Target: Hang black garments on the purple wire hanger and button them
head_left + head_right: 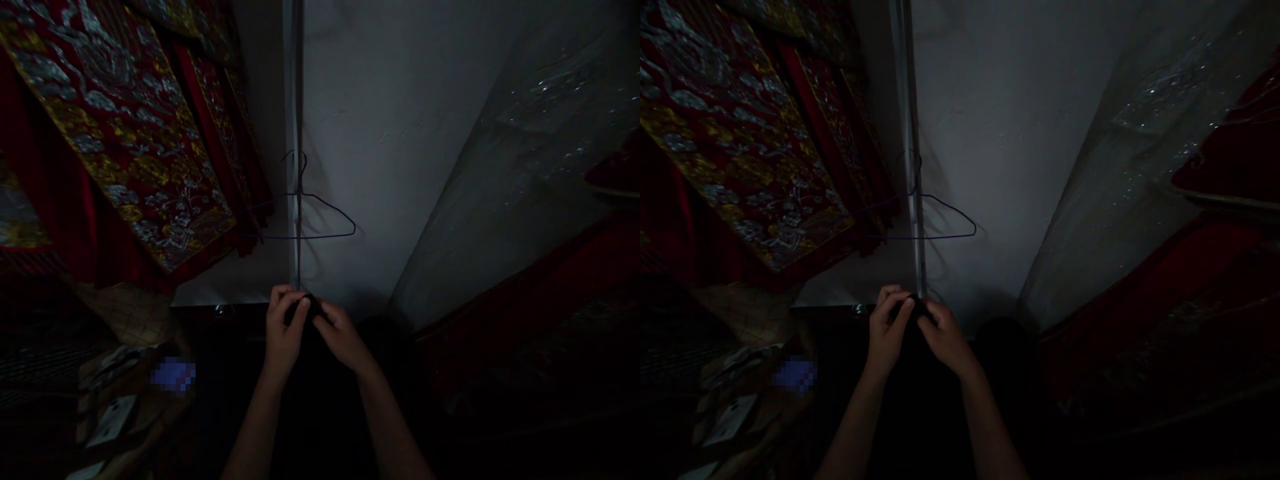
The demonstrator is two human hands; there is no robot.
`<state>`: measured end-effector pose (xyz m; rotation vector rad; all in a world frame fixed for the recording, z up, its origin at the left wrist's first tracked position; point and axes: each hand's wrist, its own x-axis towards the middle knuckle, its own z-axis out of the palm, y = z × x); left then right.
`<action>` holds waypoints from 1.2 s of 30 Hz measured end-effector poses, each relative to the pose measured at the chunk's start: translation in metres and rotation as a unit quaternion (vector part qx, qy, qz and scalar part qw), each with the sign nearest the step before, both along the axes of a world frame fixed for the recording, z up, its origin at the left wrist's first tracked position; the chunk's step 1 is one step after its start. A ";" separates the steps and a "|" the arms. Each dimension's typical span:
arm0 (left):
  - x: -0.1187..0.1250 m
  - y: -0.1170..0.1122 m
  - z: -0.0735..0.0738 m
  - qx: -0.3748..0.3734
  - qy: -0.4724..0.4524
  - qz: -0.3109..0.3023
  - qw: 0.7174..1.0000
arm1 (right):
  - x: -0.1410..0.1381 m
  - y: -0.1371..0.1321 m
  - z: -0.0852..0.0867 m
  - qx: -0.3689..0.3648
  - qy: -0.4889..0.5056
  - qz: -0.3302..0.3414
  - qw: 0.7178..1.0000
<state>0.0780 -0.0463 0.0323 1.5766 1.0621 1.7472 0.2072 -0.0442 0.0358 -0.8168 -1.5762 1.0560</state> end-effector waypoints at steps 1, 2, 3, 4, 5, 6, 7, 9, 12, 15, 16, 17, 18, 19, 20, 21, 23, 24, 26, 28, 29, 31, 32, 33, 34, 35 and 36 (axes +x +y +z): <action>-0.004 0.001 -0.002 -0.006 0.034 -0.027 0.999 | 0.006 0.003 0.005 0.007 -0.020 0.006 1.000; -0.009 0.002 -0.005 -0.027 0.069 -0.070 0.995 | 0.013 0.006 0.010 0.015 -0.042 0.010 0.999; -0.014 0.003 -0.010 -0.060 0.106 -0.126 0.984 | 0.021 0.009 0.017 0.023 -0.060 0.009 0.998; -0.021 0.005 -0.015 -0.097 0.147 -0.183 0.967 | 0.030 0.014 0.025 0.033 -0.070 0.003 0.997; -0.027 0.006 -0.021 -0.133 0.191 -0.233 0.944 | 0.039 0.019 0.034 0.047 -0.072 -0.011 0.996; -0.034 0.008 -0.026 -0.162 0.235 -0.268 0.920 | 0.048 0.026 0.044 0.063 -0.062 -0.035 0.995; -0.041 0.009 -0.030 -0.182 0.273 -0.287 0.900 | 0.056 0.035 0.054 0.082 -0.043 -0.069 0.993; -0.056 0.013 -0.033 -0.200 0.326 -0.290 0.878 | 0.069 0.058 0.073 0.124 0.014 -0.153 0.980; -0.076 0.020 -0.022 -0.175 0.355 -0.257 0.882 | 0.073 0.103 0.088 0.167 0.068 -0.239 0.954; -0.091 0.026 -0.004 -0.147 0.377 -0.206 0.891 | 0.057 0.146 0.077 0.097 0.012 -0.188 0.977; -0.096 0.027 0.002 -0.145 0.391 -0.192 0.888 | 0.050 0.157 0.069 0.049 -0.018 -0.156 0.986; -0.101 0.029 0.007 -0.145 0.408 -0.185 0.882 | 0.044 0.165 0.060 0.004 -0.044 -0.134 0.990; -0.107 0.031 0.011 -0.147 0.428 -0.182 0.873 | 0.039 0.172 0.051 -0.030 -0.065 -0.126 0.989; -0.113 0.033 0.014 -0.149 0.449 -0.178 0.863 | 0.037 0.176 0.043 -0.048 -0.079 -0.130 0.987; -0.121 0.035 0.016 -0.149 0.472 -0.171 0.852 | 0.038 0.178 0.036 -0.055 -0.085 -0.144 0.984; -0.129 0.039 0.018 -0.149 0.497 -0.160 0.840 | 0.042 0.178 0.031 -0.052 -0.086 -0.162 0.982; -0.148 0.047 0.021 -0.148 0.541 -0.124 0.818 | 0.056 0.175 0.029 -0.032 -0.092 -0.185 0.978; -0.158 0.052 0.024 -0.150 0.555 -0.102 0.812 | 0.065 0.171 0.031 -0.016 -0.101 -0.188 0.977; -0.173 0.063 0.032 -0.152 0.561 -0.063 0.811 | 0.082 0.163 0.038 0.026 -0.128 -0.190 0.973; -0.183 0.073 0.047 -0.138 0.544 -0.035 0.827 | 0.093 0.155 0.048 0.056 -0.153 -0.192 0.968; -0.185 0.078 0.056 -0.123 0.531 -0.027 0.838 | 0.097 0.151 0.053 0.065 -0.162 -0.195 0.965; -0.185 0.086 0.077 -0.092 0.494 -0.014 0.864 | 0.100 0.144 0.061 0.076 -0.171 -0.206 0.960; -0.184 0.090 0.086 -0.082 0.474 -0.010 0.877 | 0.101 0.141 0.064 0.080 -0.172 -0.211 0.959; -0.182 0.094 0.095 -0.077 0.454 -0.007 0.888 | 0.101 0.138 0.066 0.082 -0.171 -0.216 0.958; -0.179 0.097 0.103 -0.074 0.438 -0.006 0.896 | 0.100 0.136 0.067 0.082 -0.168 -0.220 0.957; -0.177 0.101 0.109 -0.070 0.427 -0.004 0.902 | 0.100 0.134 0.067 0.080 -0.164 -0.219 0.959; -0.175 0.104 0.114 -0.064 0.422 -0.002 0.904 | 0.100 0.132 0.068 0.074 -0.159 -0.218 0.960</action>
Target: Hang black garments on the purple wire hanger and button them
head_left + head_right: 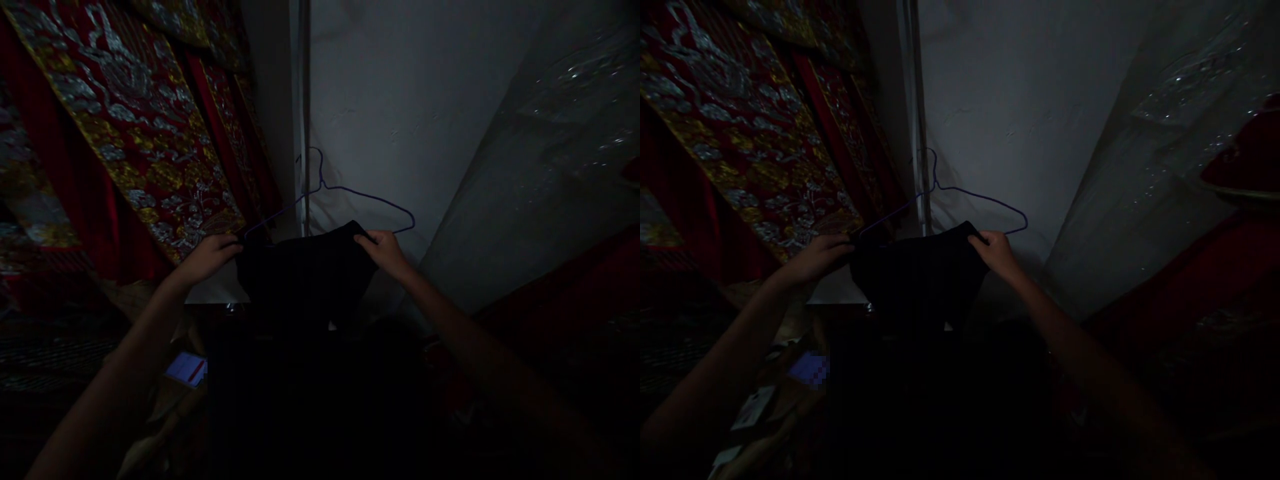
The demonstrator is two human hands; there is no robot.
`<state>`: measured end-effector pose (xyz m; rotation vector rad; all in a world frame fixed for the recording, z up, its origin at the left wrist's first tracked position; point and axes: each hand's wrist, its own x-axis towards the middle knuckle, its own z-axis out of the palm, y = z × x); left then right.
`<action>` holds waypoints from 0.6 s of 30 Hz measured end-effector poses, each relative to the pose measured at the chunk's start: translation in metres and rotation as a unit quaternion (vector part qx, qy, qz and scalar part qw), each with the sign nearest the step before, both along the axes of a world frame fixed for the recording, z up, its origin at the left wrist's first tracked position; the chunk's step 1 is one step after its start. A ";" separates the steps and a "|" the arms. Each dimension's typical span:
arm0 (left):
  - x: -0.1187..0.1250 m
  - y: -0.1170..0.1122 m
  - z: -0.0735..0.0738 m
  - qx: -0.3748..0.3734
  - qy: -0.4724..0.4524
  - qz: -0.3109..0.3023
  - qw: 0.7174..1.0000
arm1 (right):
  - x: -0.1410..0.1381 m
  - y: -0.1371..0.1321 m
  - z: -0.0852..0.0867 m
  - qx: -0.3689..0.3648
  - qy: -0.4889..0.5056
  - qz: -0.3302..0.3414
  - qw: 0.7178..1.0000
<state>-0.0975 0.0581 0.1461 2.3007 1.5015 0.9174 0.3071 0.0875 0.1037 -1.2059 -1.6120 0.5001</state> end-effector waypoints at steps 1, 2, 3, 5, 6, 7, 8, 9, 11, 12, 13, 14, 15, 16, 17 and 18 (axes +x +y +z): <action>0.001 0.004 0.003 0.007 0.001 -0.002 1.000 | 0.000 -0.002 0.000 -0.004 0.005 0.001 1.000; 0.002 0.008 0.004 0.012 0.008 -0.006 1.000 | 0.000 -0.003 0.000 -0.005 0.008 0.002 1.000; 0.003 0.012 0.005 0.010 0.020 -0.013 1.000 | 0.000 -0.005 0.000 -0.002 0.009 0.001 1.000; 0.005 0.017 0.004 -0.007 0.039 -0.028 0.999 | 0.000 -0.007 0.000 0.009 0.008 -0.005 1.000; 0.006 0.018 0.005 -0.013 0.040 -0.036 0.998 | -0.001 -0.008 -0.001 0.014 0.007 -0.007 1.000; 0.009 0.018 0.006 -0.009 0.036 -0.045 0.998 | -0.002 -0.008 -0.001 0.015 0.005 -0.005 1.000; 0.012 0.017 0.008 0.007 0.030 -0.055 0.998 | -0.004 -0.009 -0.002 0.010 0.007 -0.002 1.000; 0.016 0.015 0.011 0.033 0.027 -0.066 0.997 | -0.007 -0.011 -0.003 0.001 0.011 0.004 1.000; 0.027 0.010 0.020 0.096 0.042 -0.084 0.991 | -0.015 -0.015 -0.006 -0.022 0.030 0.019 0.999; 0.033 0.008 0.025 0.124 0.057 -0.088 0.987 | -0.020 -0.018 -0.007 -0.031 0.044 0.027 0.998; 0.038 0.007 0.030 0.147 0.069 -0.086 0.983 | -0.026 -0.021 -0.008 -0.038 0.056 0.035 0.997; 0.043 0.008 0.033 0.166 0.074 -0.080 0.980 | -0.031 -0.024 -0.009 -0.041 0.063 0.045 0.996; 0.045 0.010 0.036 0.179 0.074 -0.071 0.978 | -0.035 -0.028 -0.010 -0.041 0.065 0.057 0.995; 0.047 0.013 0.037 0.187 0.068 -0.061 0.978 | -0.038 -0.031 -0.011 -0.039 0.060 0.071 0.995; 0.047 0.017 0.037 0.189 0.062 -0.050 0.979 | -0.040 -0.034 -0.011 -0.032 0.050 0.084 0.995; 0.045 0.022 0.036 0.183 0.059 -0.039 0.981 | -0.040 -0.036 -0.012 -0.018 0.036 0.091 0.995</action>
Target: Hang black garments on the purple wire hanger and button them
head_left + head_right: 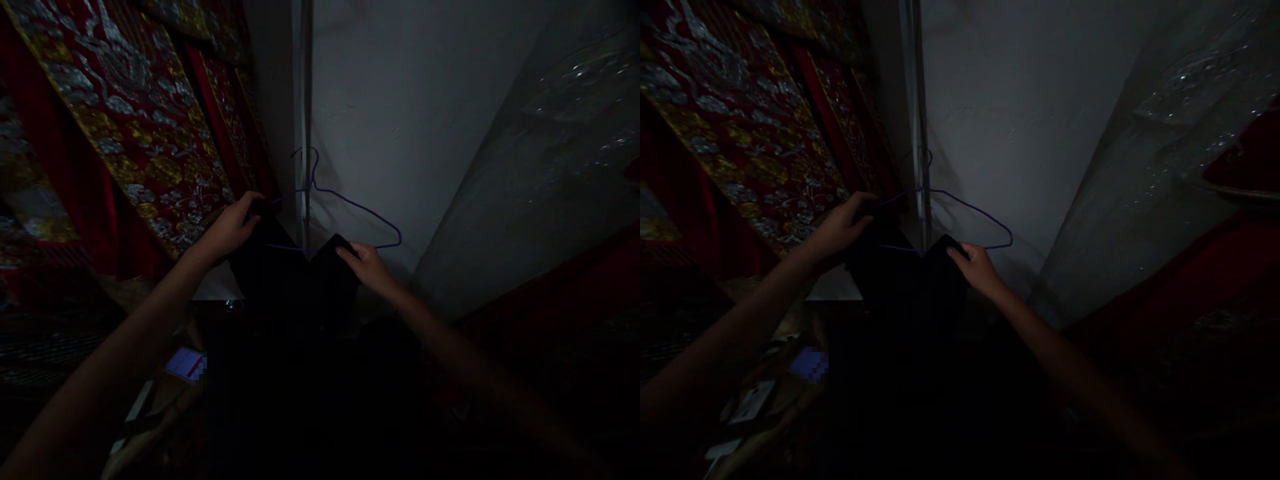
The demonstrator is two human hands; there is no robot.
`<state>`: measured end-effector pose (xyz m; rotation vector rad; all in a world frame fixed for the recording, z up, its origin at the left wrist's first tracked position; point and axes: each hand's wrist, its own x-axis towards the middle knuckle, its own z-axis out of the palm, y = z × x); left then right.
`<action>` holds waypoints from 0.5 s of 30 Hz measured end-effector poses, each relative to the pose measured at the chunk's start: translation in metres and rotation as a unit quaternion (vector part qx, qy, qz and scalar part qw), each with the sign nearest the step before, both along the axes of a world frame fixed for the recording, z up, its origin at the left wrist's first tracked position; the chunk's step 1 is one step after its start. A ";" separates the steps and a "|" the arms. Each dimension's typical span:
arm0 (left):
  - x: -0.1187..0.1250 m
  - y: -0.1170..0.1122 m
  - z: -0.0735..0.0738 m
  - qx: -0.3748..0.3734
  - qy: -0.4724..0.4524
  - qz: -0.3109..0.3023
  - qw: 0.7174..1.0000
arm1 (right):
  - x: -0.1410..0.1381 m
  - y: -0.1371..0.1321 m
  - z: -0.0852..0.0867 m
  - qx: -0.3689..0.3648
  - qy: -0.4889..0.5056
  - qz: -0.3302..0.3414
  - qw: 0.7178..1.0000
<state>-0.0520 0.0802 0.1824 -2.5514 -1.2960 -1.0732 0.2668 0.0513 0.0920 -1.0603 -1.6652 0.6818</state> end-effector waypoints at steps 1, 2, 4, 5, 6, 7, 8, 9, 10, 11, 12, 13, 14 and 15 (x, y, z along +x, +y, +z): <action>-0.002 0.005 -0.002 -0.014 0.001 0.009 1.000 | 0.002 -0.002 0.000 0.024 -0.015 -0.003 1.000; -0.005 0.009 -0.005 -0.032 0.006 0.014 0.999 | 0.005 -0.004 0.001 0.056 -0.028 -0.019 0.998; -0.011 0.016 -0.010 -0.062 0.015 0.014 0.998 | 0.017 -0.006 0.007 0.132 -0.034 -0.079 0.987; -0.013 0.017 -0.011 -0.069 0.018 0.011 0.997 | 0.025 -0.005 0.011 0.171 -0.024 -0.112 0.979; -0.014 0.018 -0.012 -0.067 0.019 0.008 0.998 | 0.034 -0.003 0.016 0.206 -0.007 -0.143 0.968; -0.015 0.018 -0.012 -0.060 0.023 0.005 0.998 | 0.043 0.001 0.022 0.232 0.011 -0.170 0.958; -0.015 0.017 -0.010 -0.050 0.028 0.002 0.998 | 0.053 0.006 0.028 0.242 0.024 -0.192 0.951; -0.014 0.016 -0.008 -0.039 0.038 -0.004 0.999 | 0.063 0.012 0.035 0.231 0.025 -0.208 0.950; -0.014 0.015 -0.006 -0.030 0.049 -0.013 0.998 | 0.072 0.019 0.041 0.194 0.017 -0.217 0.957; -0.014 0.014 -0.004 -0.020 0.059 -0.022 0.998 | 0.081 0.025 0.046 0.136 0.006 -0.213 0.968; -0.015 0.014 -0.002 -0.007 0.063 -0.027 0.998 | 0.088 0.031 0.050 0.062 -0.001 -0.193 0.979; -0.017 0.014 -0.001 0.008 0.059 -0.027 0.998 | 0.093 0.035 0.053 -0.015 0.000 -0.156 0.988; -0.019 0.014 -0.001 0.025 0.050 -0.021 0.998 | 0.095 0.037 0.055 -0.083 0.009 -0.108 0.991; -0.022 0.014 -0.001 0.040 0.036 -0.009 0.999 | 0.095 0.038 0.056 -0.127 0.022 -0.057 0.990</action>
